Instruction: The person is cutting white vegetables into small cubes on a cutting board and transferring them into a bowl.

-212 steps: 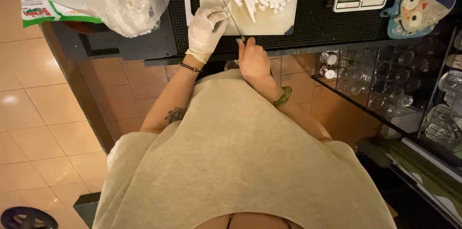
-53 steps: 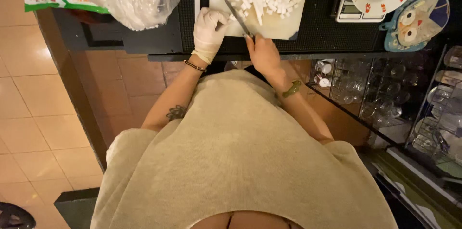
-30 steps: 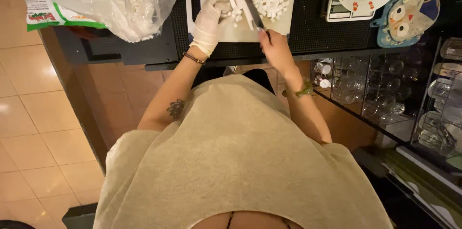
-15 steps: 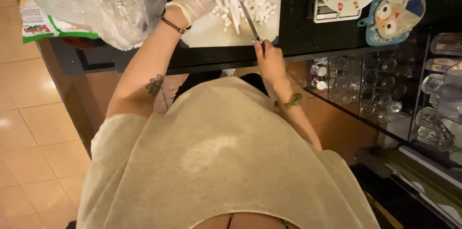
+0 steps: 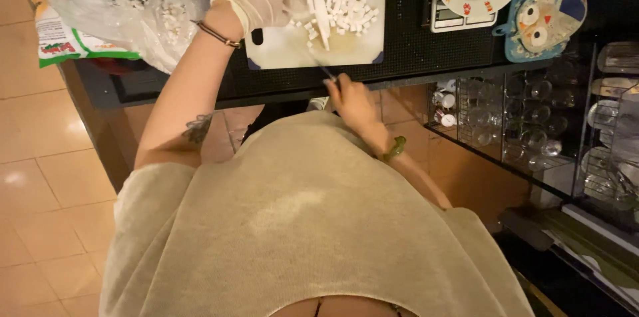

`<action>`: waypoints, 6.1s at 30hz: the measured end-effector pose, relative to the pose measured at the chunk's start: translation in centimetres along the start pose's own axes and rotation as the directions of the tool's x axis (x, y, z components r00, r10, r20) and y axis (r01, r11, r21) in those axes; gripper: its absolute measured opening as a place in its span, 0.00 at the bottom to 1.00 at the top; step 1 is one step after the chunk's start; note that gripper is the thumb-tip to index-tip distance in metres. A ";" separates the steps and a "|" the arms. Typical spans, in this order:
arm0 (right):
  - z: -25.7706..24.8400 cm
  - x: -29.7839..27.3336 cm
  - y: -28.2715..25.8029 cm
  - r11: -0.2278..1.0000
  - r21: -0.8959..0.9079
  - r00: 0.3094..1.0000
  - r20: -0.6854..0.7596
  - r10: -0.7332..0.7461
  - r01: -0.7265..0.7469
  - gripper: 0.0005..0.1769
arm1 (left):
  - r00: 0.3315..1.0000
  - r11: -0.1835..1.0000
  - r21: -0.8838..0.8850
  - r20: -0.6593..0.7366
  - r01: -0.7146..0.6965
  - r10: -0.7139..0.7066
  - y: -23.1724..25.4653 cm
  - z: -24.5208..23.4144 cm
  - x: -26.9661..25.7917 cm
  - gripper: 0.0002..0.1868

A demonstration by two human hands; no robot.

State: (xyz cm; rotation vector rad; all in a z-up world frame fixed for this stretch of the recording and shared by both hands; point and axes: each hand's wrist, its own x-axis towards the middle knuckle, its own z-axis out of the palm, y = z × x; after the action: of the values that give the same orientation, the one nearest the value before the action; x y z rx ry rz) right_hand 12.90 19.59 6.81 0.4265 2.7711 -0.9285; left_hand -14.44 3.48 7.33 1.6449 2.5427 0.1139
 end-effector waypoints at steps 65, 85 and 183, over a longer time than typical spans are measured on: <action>-0.2 3.6 4.5 0.934 0.357 0.978 -0.187 0.095 -0.022 0.22 | 0.655 0.604 -0.311 0.087 0.734 -0.751 4.3 6.7 8.5 0.18; 1.8 3.3 0.2 0.951 0.308 0.996 -0.085 -0.006 0.032 0.20 | 0.584 0.409 -0.652 0.063 0.639 -0.810 6.0 7.2 -6.9 0.11; 3.7 4.3 -0.3 0.997 -0.030 0.996 0.041 0.075 -0.074 0.26 | 0.766 0.678 -0.695 -0.292 0.242 -0.573 8.0 8.6 -8.3 0.16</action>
State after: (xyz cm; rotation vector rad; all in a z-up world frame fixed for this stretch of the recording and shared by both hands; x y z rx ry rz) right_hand 9.02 18.01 2.90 0.4961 2.7077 -0.8705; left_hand -2.72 -0.75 0.22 0.7913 2.6751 1.3357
